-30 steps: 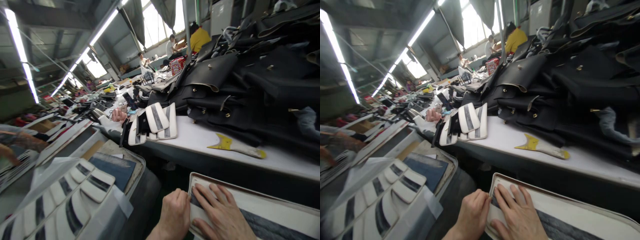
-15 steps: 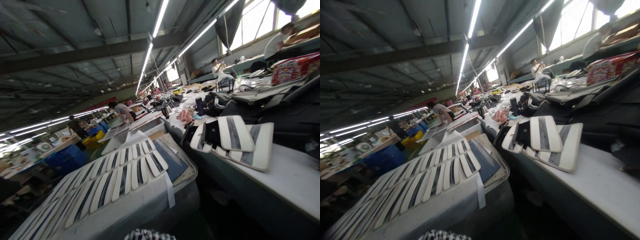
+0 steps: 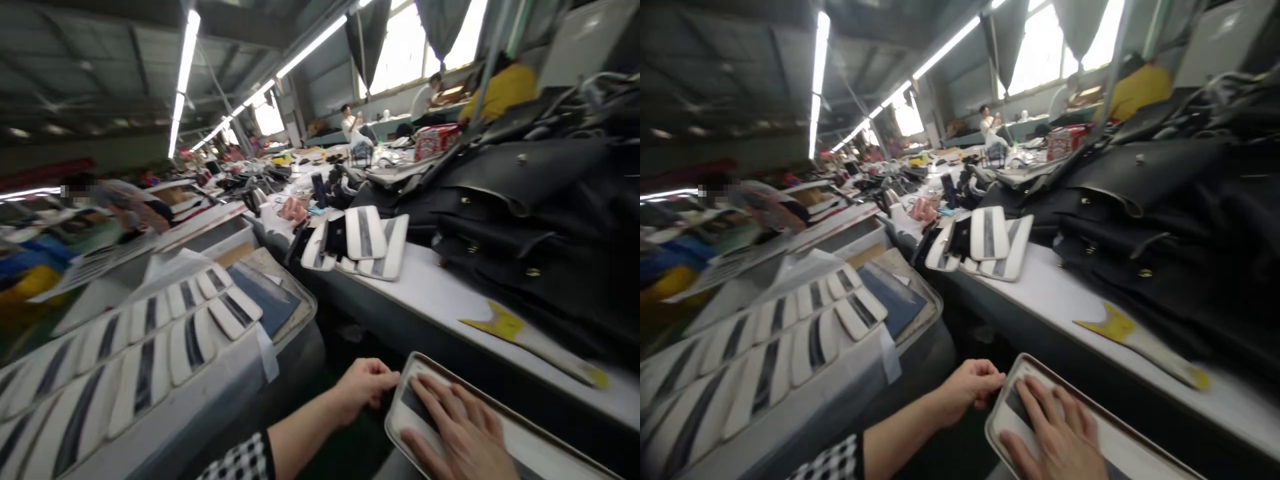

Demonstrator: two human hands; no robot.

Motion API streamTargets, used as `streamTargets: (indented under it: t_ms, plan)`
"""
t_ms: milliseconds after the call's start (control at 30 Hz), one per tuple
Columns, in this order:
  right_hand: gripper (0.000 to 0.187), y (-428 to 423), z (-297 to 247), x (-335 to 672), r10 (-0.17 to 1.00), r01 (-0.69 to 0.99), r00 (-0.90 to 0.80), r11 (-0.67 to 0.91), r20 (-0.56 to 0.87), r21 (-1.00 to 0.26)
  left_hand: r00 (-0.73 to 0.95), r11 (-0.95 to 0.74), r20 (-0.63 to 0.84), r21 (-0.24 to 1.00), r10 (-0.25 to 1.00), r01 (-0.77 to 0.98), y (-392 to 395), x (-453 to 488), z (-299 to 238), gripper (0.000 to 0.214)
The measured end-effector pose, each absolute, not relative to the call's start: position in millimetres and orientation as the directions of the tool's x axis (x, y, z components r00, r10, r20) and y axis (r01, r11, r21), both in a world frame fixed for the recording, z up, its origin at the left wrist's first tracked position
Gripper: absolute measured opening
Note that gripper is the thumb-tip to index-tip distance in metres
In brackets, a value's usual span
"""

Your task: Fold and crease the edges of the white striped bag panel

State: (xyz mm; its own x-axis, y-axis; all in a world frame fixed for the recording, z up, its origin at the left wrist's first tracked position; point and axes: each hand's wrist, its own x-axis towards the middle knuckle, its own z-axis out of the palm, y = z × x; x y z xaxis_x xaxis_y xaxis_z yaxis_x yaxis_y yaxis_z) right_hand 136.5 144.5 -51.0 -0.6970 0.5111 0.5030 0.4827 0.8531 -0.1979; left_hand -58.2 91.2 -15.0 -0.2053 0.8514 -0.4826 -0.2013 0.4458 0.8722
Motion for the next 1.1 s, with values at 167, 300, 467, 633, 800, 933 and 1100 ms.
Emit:
streamTargets:
  t_ms: [167,300,467,633,800,933,1100]
  plan:
    - [0.055,134.0,-25.2,132.8,0.63,0.57,-0.713,0.776,0.308,-0.268,0.138,0.598,-0.588,0.738,0.797,-0.312,98.1,-74.3,-21.3,0.058]
    - [0.058,133.1,-22.2,131.7,0.65,0.568,-0.704,0.757,0.284,-0.323,0.245,0.68,-0.635,0.674,0.733,-0.287,100.8,-79.6,-23.2,0.059]
    - [0.059,135.2,-25.9,134.4,0.646,0.556,-0.71,0.759,0.282,-0.339,0.254,0.699,-0.654,0.694,0.712,-0.172,105.4,-84.2,-30.9,0.054]
    - [0.065,138.2,-25.2,135.2,0.641,0.54,-0.689,0.765,0.338,-0.351,0.116,0.586,-0.58,0.81,0.807,-0.031,105.2,-85.2,-27.0,0.055]
    - [0.069,138.6,-22.6,137.3,0.664,0.546,-0.677,0.742,0.316,-0.39,0.068,0.345,-0.408,0.84,0.911,0.419,101.8,-82.4,-2.0,0.029]
    - [0.052,138.2,-22.1,138.5,0.609,0.525,-0.74,0.789,0.287,-0.319,0.151,0.13,-0.294,0.749,0.944,0.65,102.7,-79.3,11.7,0.032]
    - [0.047,137.7,-29.7,135.2,0.569,0.523,-0.751,0.822,0.335,-0.225,0.22,-0.005,-0.206,0.718,0.954,0.696,101.7,-82.4,12.2,0.032]
